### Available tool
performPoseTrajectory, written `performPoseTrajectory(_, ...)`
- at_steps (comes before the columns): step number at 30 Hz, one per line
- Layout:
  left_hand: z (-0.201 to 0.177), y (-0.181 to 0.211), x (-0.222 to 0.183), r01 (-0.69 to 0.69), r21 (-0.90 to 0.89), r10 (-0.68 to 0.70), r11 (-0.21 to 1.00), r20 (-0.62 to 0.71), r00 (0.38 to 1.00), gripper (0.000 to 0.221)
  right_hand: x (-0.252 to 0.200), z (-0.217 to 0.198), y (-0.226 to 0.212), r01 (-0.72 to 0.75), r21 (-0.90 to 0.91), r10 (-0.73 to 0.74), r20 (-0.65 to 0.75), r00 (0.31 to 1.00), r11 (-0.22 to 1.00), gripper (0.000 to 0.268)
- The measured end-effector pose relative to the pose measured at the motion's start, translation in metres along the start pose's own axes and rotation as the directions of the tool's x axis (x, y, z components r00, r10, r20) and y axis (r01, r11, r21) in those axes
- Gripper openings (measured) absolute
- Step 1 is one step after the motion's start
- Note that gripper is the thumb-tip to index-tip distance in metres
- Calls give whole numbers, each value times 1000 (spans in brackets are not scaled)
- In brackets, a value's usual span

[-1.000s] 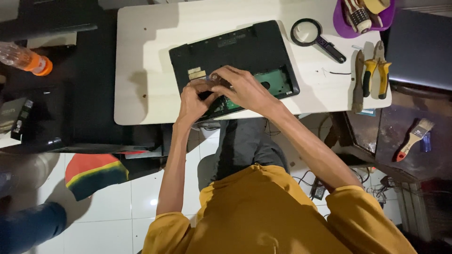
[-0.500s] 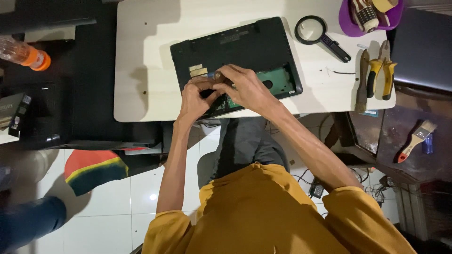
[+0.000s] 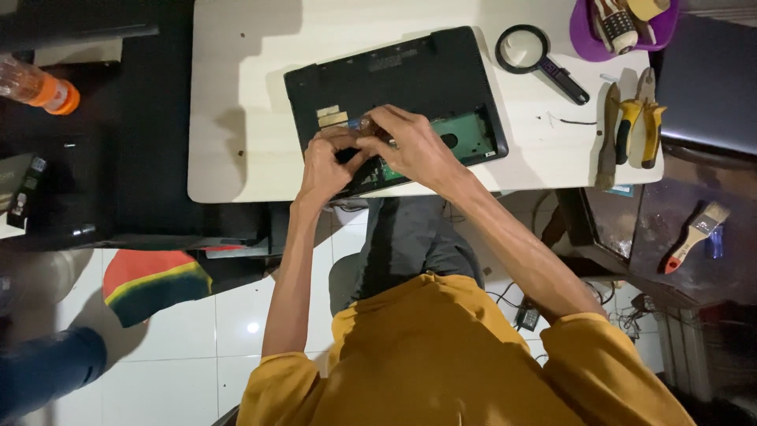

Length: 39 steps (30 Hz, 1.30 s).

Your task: The person is disassembling a laptop to service or replace the RAM modules, involving unscrewing the back panel and manipulating internal hardware.

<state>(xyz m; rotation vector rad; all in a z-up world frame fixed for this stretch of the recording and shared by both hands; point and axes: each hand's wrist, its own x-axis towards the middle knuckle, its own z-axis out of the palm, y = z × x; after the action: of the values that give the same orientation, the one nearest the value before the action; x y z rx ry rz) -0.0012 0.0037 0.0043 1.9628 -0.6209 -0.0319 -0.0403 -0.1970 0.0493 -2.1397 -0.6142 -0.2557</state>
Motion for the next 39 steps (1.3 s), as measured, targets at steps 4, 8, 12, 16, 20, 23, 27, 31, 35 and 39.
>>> performPoseTrajectory(4, 0, 3, 1, 27, -24, -27, 999, 2, 1000, 18, 0, 4, 0, 0, -30, 0, -4, 1000, 1000, 26)
performPoseTrajectory(8, 0, -9, 0, 50, -108, -57, 993, -62, 996, 21, 6, -2, -11, 19, 19, -17, -87, 996, 1000, 21)
performPoseTrajectory(12, -9, -12, -1, -88, -90, 58, 992, -296, 954, 14, -2, -16, 12, -16, -158, -32, -295, 955, 987, 22)
performPoseTrajectory(16, -19, -18, -14, 39, -21, -44, 999, -421, 906, 22, -35, -41, 52, -232, -225, 133, -383, 914, 946, 18)
performPoseTrajectory(20, -13, -63, -20, 245, 110, -180, 963, -413, 893, 47, -77, -66, 76, -504, -375, 357, -396, 846, 778, 23)
performPoseTrajectory(23, -3, -80, -16, 267, 214, -165, 940, -401, 901, 55, -101, -69, 83, -600, -399, 459, -398, 794, 693, 34)
performPoseTrajectory(27, 1, -96, -9, 271, 250, -160, 929, -389, 907, 66, -119, -55, 98, -676, -331, 555, -393, 733, 659, 39)
performPoseTrajectory(31, 0, -94, -2, 309, 292, -192, 905, -367, 910, 69, -119, -53, 105, -684, -322, 569, -387, 726, 654, 36)
performPoseTrajectory(35, 5, -106, 5, 350, 299, -231, 888, -368, 901, 76, -107, -53, 91, -698, -307, 558, -433, 708, 647, 33)
performPoseTrajectory(39, 6, -100, 6, 351, 205, -258, 914, -373, 891, 69, -105, -49, 92, -717, -306, 552, -475, 685, 626, 33)
